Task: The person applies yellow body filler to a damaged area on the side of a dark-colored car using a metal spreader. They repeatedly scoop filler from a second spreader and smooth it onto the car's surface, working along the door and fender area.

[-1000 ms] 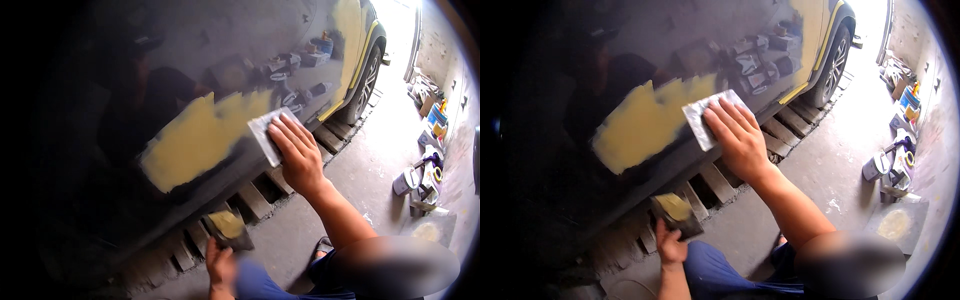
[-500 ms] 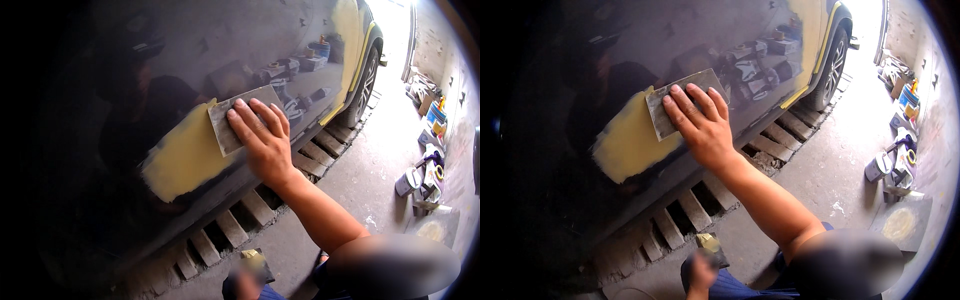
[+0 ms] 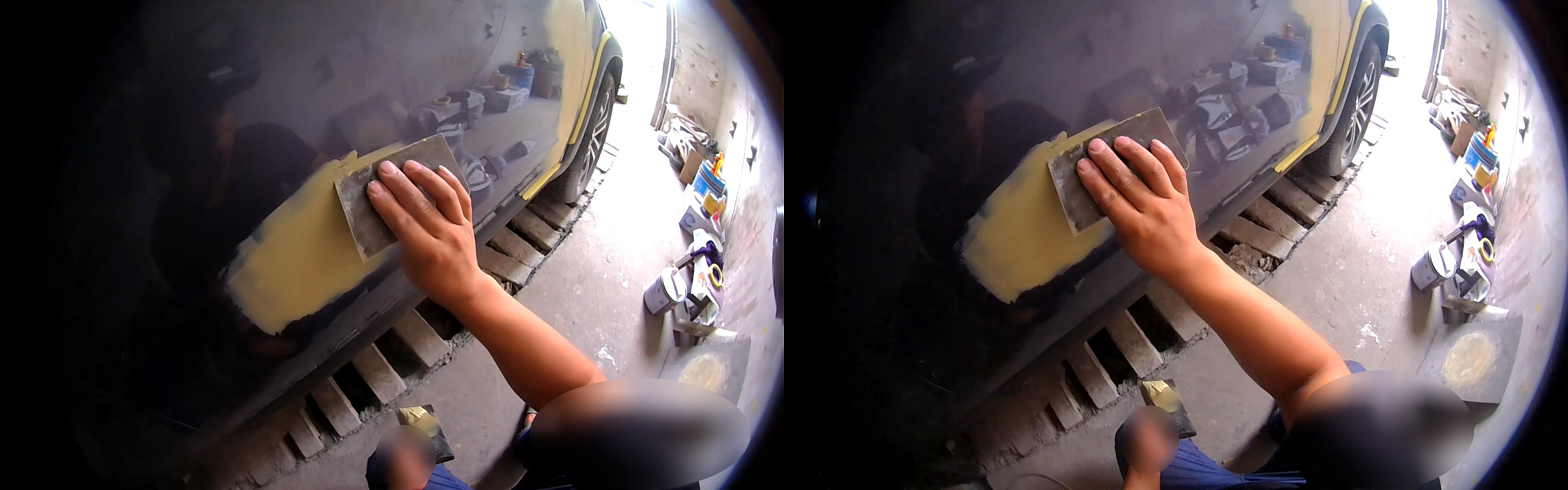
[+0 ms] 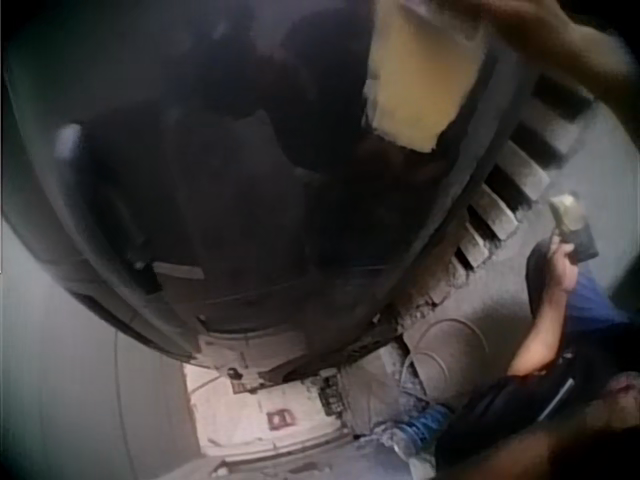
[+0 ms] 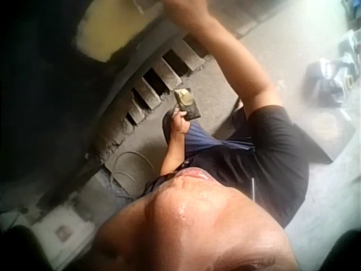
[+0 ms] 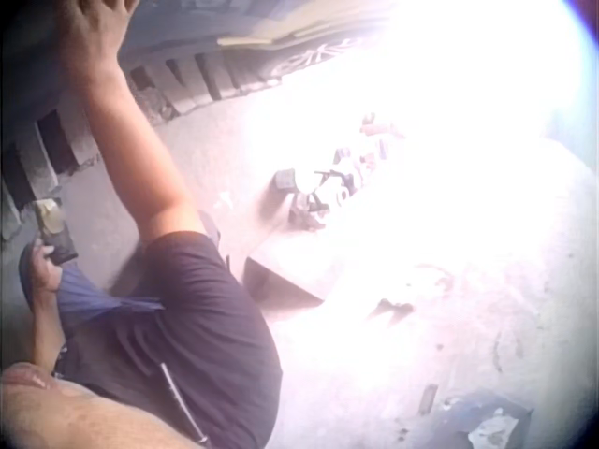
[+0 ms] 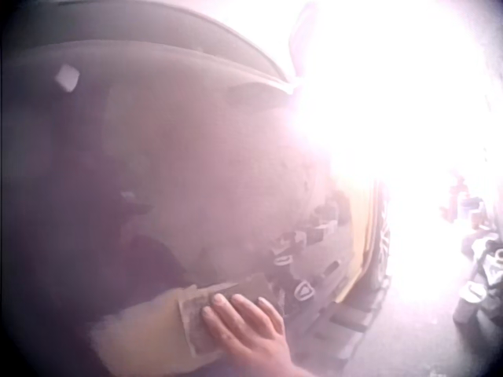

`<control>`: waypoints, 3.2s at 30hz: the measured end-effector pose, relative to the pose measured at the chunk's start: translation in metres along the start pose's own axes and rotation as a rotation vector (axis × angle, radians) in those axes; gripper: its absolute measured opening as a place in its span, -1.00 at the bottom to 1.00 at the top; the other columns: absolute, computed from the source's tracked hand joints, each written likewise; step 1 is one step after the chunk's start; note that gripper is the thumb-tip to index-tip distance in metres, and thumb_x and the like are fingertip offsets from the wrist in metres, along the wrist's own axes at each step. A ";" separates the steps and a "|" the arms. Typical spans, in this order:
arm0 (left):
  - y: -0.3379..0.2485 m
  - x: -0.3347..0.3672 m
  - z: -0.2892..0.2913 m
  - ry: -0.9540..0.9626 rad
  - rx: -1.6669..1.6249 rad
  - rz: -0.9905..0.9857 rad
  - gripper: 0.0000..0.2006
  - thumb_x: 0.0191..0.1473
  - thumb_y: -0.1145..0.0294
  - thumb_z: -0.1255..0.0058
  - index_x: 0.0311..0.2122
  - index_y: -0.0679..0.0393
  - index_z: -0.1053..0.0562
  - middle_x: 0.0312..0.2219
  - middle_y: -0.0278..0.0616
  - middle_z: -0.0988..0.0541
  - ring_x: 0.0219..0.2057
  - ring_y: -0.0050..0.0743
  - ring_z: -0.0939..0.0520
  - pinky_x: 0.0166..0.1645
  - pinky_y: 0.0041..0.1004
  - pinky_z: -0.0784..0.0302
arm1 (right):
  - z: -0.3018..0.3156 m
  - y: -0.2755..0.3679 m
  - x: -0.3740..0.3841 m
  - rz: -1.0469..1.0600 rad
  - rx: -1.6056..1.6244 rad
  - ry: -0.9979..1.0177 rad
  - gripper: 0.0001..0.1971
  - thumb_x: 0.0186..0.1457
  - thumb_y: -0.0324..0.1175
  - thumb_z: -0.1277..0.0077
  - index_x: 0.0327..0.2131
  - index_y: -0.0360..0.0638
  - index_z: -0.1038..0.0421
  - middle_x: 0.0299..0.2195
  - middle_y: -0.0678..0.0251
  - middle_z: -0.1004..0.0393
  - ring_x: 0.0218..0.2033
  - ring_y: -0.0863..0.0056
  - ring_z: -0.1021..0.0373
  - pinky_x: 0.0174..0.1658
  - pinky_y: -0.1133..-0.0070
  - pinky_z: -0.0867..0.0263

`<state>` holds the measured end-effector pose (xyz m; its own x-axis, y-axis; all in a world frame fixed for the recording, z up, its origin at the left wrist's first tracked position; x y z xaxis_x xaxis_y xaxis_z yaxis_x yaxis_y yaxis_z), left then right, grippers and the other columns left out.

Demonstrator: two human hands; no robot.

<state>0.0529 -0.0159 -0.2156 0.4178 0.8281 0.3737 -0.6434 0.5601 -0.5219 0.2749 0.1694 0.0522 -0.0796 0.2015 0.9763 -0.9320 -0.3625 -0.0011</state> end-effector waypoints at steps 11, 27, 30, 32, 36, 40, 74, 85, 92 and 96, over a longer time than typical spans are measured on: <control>0.011 -0.003 -0.013 0.098 0.026 -0.032 -0.87 -0.12 0.43 -0.07 -0.38 0.17 -0.46 -0.42 -0.05 -0.50 -0.38 -0.01 -0.52 -0.31 -0.21 -0.45 | 0.000 0.006 -0.072 0.005 0.062 0.239 -0.53 0.00 -0.46 0.05 0.06 0.03 -0.39 0.16 0.43 -0.31 0.22 0.37 -0.16 0.30 0.31 0.09; -0.010 0.010 0.002 0.031 0.063 -0.081 -0.92 -0.15 0.50 -0.05 -0.45 0.17 -0.45 -0.48 -0.06 -0.48 -0.42 -0.03 -0.50 -0.35 -0.24 -0.43 | 0.016 -0.021 0.007 0.035 -0.057 -0.013 -0.54 -0.03 -0.49 0.06 0.01 0.07 -0.43 0.09 0.35 -0.37 0.08 0.34 -0.26 0.23 0.32 -0.02; -0.013 0.011 0.010 0.043 0.046 0.031 -0.93 -0.14 0.50 -0.04 -0.45 0.17 -0.45 -0.48 -0.06 -0.48 -0.42 -0.02 -0.50 -0.33 -0.23 -0.43 | 0.002 -0.008 -0.015 -0.003 0.006 0.026 -0.52 -0.05 -0.50 0.06 0.01 0.09 -0.42 0.10 0.36 -0.36 0.09 0.35 -0.25 0.23 0.32 -0.01; -0.006 0.005 0.004 0.036 0.021 0.050 -0.92 -0.13 0.50 -0.03 -0.43 0.17 -0.45 -0.47 -0.06 -0.48 -0.41 -0.02 -0.50 -0.33 -0.23 -0.43 | 0.000 -0.004 -0.035 -0.025 0.022 0.102 -0.52 -0.05 -0.50 0.06 0.02 0.08 -0.42 0.11 0.36 -0.35 0.11 0.35 -0.24 0.24 0.31 0.00; 0.013 -0.008 -0.013 0.009 0.055 -0.029 -0.88 -0.12 0.47 -0.04 -0.38 0.17 -0.45 -0.43 -0.06 -0.49 -0.41 -0.01 -0.51 -0.33 -0.22 -0.44 | 0.000 0.000 -0.071 -0.049 0.073 0.202 -0.50 -0.06 -0.50 0.06 0.03 0.08 -0.41 0.13 0.37 -0.33 0.13 0.35 -0.23 0.25 0.31 0.02; 0.003 0.002 -0.010 0.080 0.086 -0.005 -0.86 -0.11 0.44 -0.06 -0.36 0.17 -0.45 -0.42 -0.05 -0.50 -0.40 -0.01 -0.52 -0.34 -0.23 -0.45 | 0.012 0.001 -0.085 -0.047 0.077 0.304 -0.51 -0.06 -0.49 0.06 0.03 0.08 -0.40 0.12 0.37 -0.34 0.13 0.35 -0.23 0.26 0.30 0.02; -0.004 0.010 0.000 0.017 0.007 -0.087 -0.88 -0.13 0.49 -0.07 -0.39 0.19 -0.45 -0.45 -0.02 -0.49 -0.41 0.00 -0.51 -0.33 -0.21 -0.44 | 0.019 0.022 -0.077 0.024 0.056 0.355 -0.46 -0.08 -0.45 0.03 0.06 0.11 -0.38 0.14 0.38 -0.33 0.11 0.34 -0.23 0.26 0.28 0.05; -0.009 0.010 0.007 -0.020 -0.023 -0.034 -0.83 -0.13 0.49 -0.09 -0.34 0.21 -0.47 -0.41 -0.03 -0.51 -0.38 -0.02 -0.53 -0.29 -0.24 -0.46 | 0.011 0.000 0.014 0.021 -0.008 0.006 -0.51 -0.05 -0.49 0.05 0.02 0.12 -0.42 0.09 0.37 -0.36 0.09 0.31 -0.22 0.22 0.28 0.00; -0.004 0.006 0.010 0.008 -0.014 0.026 -0.79 -0.13 0.45 -0.12 -0.31 0.21 -0.46 -0.39 -0.02 -0.51 -0.40 0.01 -0.53 -0.32 -0.21 -0.46 | 0.000 0.036 -0.051 0.005 0.115 0.266 -0.46 -0.10 -0.45 0.03 0.06 0.09 -0.38 0.15 0.36 -0.30 0.10 0.34 -0.22 0.27 0.28 0.08; -0.016 0.017 0.014 -0.031 0.048 0.026 -0.77 -0.14 0.44 -0.13 -0.30 0.22 -0.46 -0.38 -0.01 -0.51 -0.41 0.05 -0.53 -0.33 -0.19 -0.47 | 0.012 0.035 -0.077 0.033 0.098 0.384 -0.45 -0.08 -0.43 0.03 0.08 0.09 -0.36 0.15 0.36 -0.30 0.11 0.35 -0.22 0.27 0.26 0.08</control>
<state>0.0607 -0.0112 -0.1901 0.3808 0.8410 0.3843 -0.6843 0.5359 -0.4945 0.2526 0.1304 -0.0207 -0.2530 0.5066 0.8242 -0.8898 -0.4563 0.0073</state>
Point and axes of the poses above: each hand's wrist, its own x-axis towards the middle knuckle, its own z-axis out of the back of the hand, y = z × x, the point moved 4 cm from there along x, towards the middle knuckle
